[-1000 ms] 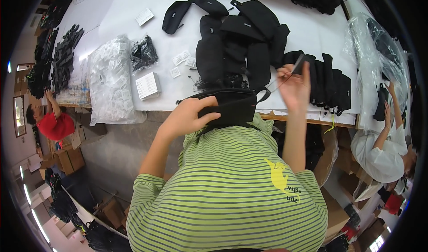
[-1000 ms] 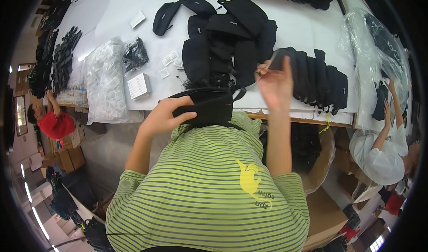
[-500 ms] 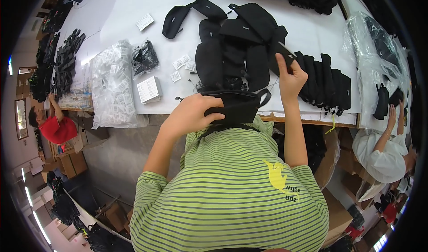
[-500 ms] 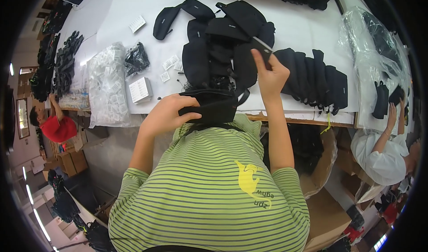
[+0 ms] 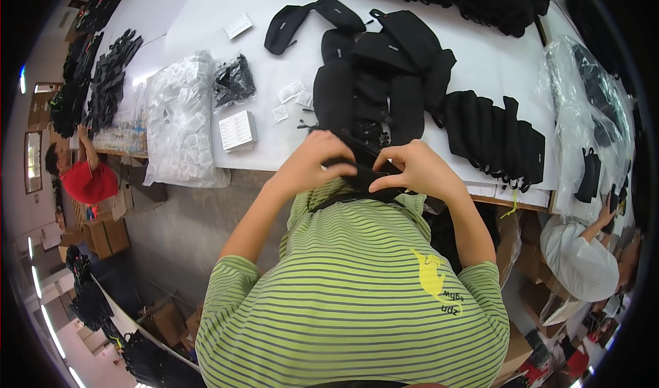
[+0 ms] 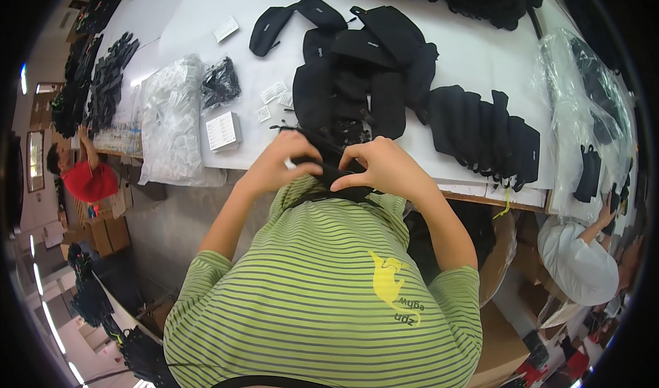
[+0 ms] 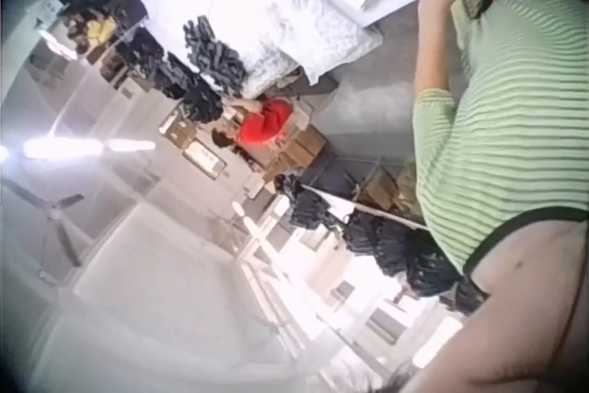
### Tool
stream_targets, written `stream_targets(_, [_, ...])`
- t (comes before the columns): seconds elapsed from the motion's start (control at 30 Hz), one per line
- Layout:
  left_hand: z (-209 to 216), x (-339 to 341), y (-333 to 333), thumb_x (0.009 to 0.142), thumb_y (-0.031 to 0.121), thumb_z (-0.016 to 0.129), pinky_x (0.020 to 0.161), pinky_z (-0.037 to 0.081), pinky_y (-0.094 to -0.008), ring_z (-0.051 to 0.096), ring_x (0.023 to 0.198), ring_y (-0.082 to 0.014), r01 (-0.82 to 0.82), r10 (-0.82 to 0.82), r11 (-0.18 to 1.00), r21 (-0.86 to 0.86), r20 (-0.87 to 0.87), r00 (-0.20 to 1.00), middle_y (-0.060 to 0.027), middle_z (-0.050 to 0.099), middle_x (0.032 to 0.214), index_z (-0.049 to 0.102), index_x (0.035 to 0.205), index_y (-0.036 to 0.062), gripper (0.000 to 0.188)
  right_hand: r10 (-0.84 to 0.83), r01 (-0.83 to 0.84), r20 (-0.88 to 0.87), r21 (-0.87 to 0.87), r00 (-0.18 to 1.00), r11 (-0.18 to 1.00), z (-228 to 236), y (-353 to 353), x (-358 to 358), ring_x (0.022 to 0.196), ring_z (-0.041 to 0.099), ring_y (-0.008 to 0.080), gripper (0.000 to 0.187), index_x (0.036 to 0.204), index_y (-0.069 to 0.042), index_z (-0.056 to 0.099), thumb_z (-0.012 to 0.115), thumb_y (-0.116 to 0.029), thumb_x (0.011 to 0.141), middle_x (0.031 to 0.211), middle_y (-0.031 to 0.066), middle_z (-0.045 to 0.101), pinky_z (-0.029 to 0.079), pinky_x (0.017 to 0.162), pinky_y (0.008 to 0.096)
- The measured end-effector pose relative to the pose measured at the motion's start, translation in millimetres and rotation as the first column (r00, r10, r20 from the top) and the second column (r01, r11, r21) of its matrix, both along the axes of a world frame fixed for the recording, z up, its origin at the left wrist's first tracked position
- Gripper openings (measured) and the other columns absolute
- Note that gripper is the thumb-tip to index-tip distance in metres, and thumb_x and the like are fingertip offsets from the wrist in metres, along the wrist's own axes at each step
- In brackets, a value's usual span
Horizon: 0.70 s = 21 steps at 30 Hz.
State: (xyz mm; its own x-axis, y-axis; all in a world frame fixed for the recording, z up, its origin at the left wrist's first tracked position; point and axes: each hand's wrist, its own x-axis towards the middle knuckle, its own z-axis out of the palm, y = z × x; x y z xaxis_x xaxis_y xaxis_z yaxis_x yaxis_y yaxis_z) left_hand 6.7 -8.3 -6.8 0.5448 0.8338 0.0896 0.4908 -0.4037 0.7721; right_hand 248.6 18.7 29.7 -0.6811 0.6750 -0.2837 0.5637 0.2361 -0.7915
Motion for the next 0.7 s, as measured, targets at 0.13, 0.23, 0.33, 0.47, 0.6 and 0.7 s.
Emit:
stream_targets(0.13, [-120,-58,43,0.081,0.009,0.064,0.089,0.042,-0.0364,0.055,0.100,-0.0293,-0.705,0.697,0.708,0.047,0.117,0.708,-0.0116,0.061,0.105,0.060,0.104,0.0031,0.025,-0.112,0.112,0.001,0.054,0.994,0.992,-9,-3,2,0.041,0.036,0.0144,0.028,0.083,-0.003,0.068,0.078,-0.026,0.073,0.048,0.0045,0.041,0.029,0.045,0.0295])
stream_targets(0.23, [-196,-100,36,0.080,0.008,0.063,0.093,0.039,-0.0404,0.051,0.107,-0.0318,-0.751,0.812,0.580,0.316,-0.155,0.563,-0.0114,0.056,0.118,0.057,0.112,0.0052,0.033,-0.094,0.097,-0.031,0.094,0.995,0.991,-9,-5,2,0.040,0.039,0.0155,0.026,0.080,-0.003,0.068,0.077,-0.027,0.074,0.047,0.0055,0.045,0.031,0.045,0.0291])
stream_targets(0.33, [-195,-106,31,0.078,0.010,0.065,0.094,0.036,-0.0438,0.051,0.108,-0.0300,-0.663,0.765,0.643,0.384,-0.289,0.575,-0.0082,0.056,0.118,0.056,0.112,0.0057,0.035,-0.107,0.105,-0.001,0.205,0.994,0.973,-15,-8,5,0.044,0.049,0.0207,0.025,0.076,-0.005,0.069,0.075,-0.030,0.075,0.051,0.0071,0.054,0.038,0.047,0.0307])
stream_targets(0.47, [-171,-101,35,0.078,0.010,0.068,0.084,0.044,-0.0379,0.058,0.091,-0.0259,-0.778,0.814,0.581,0.239,-0.173,0.554,-0.0088,0.064,0.098,0.060,0.101,0.0042,0.024,-0.089,0.089,-0.018,0.345,0.996,0.934,-21,-9,7,0.048,0.057,0.0252,0.023,0.074,-0.008,0.070,0.073,-0.031,0.077,0.055,0.0074,0.060,0.044,0.049,0.0321])
stream_targets(0.6, [-70,-30,38,0.079,0.010,0.070,0.072,0.048,-0.0314,0.061,0.076,-0.0230,-0.738,0.666,0.675,-0.028,0.453,0.592,-0.0099,0.064,0.079,0.063,0.090,0.0027,0.015,-0.035,0.085,-0.114,0.461,0.993,0.883,-27,-13,5,0.048,0.056,0.0242,0.022,0.073,-0.008,0.069,0.072,-0.030,0.077,0.054,0.0071,0.059,0.043,0.048,0.0317])
stream_targets(0.7, [-3,1,16,0.079,0.013,0.071,0.084,0.045,-0.0325,0.060,0.092,-0.0189,-0.532,0.515,0.844,-0.067,0.376,0.770,-0.0063,0.065,0.086,0.064,0.090,0.0021,0.017,0.019,0.053,-0.121,0.570,0.992,0.820,-24,-9,1,0.047,0.056,0.0233,0.020,0.072,-0.009,0.069,0.072,-0.027,0.077,0.053,0.0062,0.059,0.043,0.048,0.0317])
